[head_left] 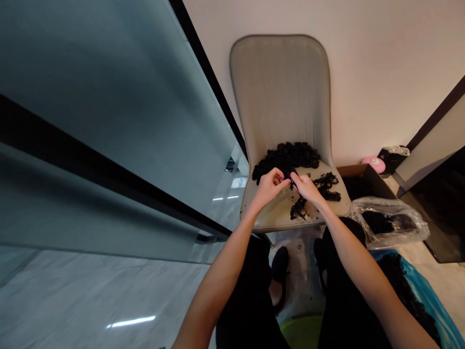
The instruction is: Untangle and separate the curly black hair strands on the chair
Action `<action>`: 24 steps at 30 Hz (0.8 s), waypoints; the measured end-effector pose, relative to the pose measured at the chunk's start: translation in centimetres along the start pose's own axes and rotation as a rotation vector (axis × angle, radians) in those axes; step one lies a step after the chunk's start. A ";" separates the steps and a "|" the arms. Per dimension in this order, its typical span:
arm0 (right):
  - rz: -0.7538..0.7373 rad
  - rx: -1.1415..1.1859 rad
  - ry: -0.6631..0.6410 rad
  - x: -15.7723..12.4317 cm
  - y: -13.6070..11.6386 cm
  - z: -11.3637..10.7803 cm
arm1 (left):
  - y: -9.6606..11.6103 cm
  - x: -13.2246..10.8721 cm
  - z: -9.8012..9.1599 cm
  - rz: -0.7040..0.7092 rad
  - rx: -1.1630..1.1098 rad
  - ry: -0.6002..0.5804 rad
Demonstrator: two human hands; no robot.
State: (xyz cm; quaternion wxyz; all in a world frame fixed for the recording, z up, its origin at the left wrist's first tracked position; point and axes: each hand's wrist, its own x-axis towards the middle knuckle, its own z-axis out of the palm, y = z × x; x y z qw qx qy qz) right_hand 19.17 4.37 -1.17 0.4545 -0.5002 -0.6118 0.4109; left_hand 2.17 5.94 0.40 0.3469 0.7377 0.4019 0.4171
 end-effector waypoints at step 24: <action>-0.032 -0.202 0.152 0.2 0.3 -0.7 | 0.3 0.4 3.2 -0.047 -0.062 0.282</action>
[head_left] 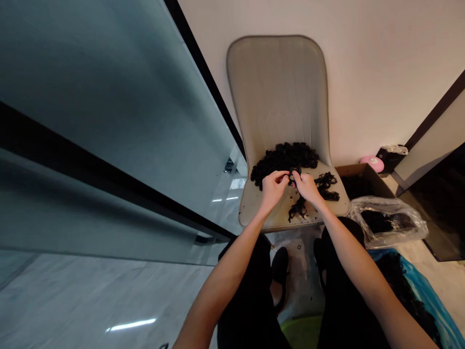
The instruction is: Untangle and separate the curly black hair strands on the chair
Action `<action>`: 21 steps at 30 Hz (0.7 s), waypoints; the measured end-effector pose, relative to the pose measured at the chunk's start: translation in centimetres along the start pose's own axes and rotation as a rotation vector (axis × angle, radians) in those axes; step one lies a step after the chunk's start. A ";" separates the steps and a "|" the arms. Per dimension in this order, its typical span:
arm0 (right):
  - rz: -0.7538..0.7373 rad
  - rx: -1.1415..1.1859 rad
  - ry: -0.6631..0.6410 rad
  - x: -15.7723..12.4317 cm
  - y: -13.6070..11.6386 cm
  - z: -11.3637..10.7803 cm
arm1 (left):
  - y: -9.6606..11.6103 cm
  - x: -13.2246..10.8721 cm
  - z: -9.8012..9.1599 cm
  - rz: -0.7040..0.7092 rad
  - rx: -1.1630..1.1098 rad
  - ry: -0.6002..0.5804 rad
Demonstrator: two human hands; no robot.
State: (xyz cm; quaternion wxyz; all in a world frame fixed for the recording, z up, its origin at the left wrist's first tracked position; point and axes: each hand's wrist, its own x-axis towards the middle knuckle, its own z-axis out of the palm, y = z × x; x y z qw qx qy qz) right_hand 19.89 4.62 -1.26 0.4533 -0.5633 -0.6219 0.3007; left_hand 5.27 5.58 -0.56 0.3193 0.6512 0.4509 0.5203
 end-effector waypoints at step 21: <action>0.128 0.100 -0.084 0.3 0.7 -0.8 | 0.9 -0.4 -0.8 0.121 0.094 -0.281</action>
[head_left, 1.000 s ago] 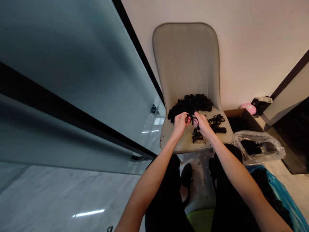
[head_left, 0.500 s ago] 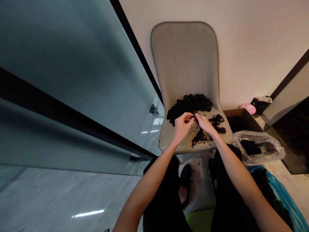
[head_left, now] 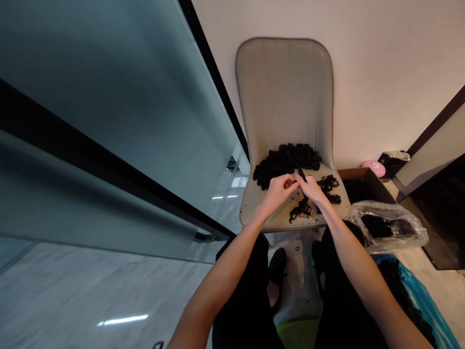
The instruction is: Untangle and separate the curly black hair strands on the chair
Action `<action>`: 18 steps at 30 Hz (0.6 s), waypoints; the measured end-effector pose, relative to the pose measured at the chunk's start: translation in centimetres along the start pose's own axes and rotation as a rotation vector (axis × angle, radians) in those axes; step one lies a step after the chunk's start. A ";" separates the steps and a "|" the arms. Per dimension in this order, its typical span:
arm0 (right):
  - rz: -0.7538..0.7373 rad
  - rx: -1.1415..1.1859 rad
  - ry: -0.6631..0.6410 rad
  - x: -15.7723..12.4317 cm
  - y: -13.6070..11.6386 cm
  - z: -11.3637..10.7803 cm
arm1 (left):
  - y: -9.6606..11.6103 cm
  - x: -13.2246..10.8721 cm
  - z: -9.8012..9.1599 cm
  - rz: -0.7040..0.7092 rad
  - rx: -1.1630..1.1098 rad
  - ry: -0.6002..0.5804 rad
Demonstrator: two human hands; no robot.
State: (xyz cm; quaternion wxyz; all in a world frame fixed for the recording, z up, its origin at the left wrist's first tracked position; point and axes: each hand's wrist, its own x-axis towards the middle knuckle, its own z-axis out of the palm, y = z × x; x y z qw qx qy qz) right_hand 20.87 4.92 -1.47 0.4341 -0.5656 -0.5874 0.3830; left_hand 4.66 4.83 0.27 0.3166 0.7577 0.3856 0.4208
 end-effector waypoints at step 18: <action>-0.099 -0.183 -0.057 -0.8 -0.4 1.6 | -7.6 3.1 -3.3 -0.334 -0.008 0.434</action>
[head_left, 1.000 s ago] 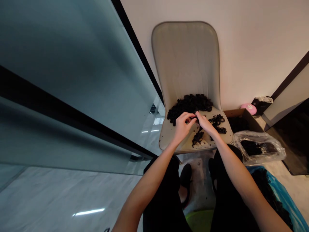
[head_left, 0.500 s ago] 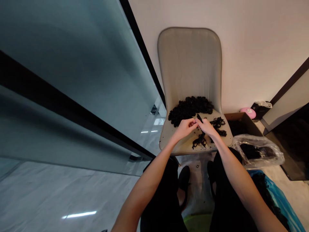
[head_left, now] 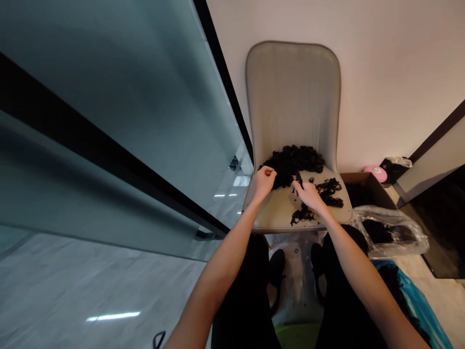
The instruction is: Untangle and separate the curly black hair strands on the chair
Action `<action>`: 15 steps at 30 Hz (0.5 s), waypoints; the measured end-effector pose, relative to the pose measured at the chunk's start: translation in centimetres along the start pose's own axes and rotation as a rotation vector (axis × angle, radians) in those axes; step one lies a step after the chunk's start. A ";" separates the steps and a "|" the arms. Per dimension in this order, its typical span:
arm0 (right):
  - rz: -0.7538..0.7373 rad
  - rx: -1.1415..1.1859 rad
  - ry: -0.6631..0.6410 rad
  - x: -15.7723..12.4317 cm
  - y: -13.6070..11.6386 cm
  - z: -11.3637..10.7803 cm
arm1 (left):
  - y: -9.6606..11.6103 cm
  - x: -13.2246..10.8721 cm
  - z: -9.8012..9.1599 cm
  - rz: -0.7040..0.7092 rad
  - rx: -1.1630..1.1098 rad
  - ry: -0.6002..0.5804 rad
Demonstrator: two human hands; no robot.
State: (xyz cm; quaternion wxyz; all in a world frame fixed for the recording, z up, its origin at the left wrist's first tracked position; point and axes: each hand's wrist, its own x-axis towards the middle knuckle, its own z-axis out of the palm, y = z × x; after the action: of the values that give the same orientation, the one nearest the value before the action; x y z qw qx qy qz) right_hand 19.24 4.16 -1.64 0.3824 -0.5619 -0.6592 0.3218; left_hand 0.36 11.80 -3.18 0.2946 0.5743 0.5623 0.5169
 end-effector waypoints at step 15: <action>-0.001 -0.272 -0.062 -3.2 -2.0 -1.8 | 5.3 5.0 1.4 0.212 0.790 -0.163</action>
State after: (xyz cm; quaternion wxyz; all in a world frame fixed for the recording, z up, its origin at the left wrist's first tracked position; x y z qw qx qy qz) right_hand 20.03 0.65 0.54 0.2821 -0.5980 -0.7085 0.2467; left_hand 2.57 15.86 2.59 0.0403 0.7370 0.6300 0.2416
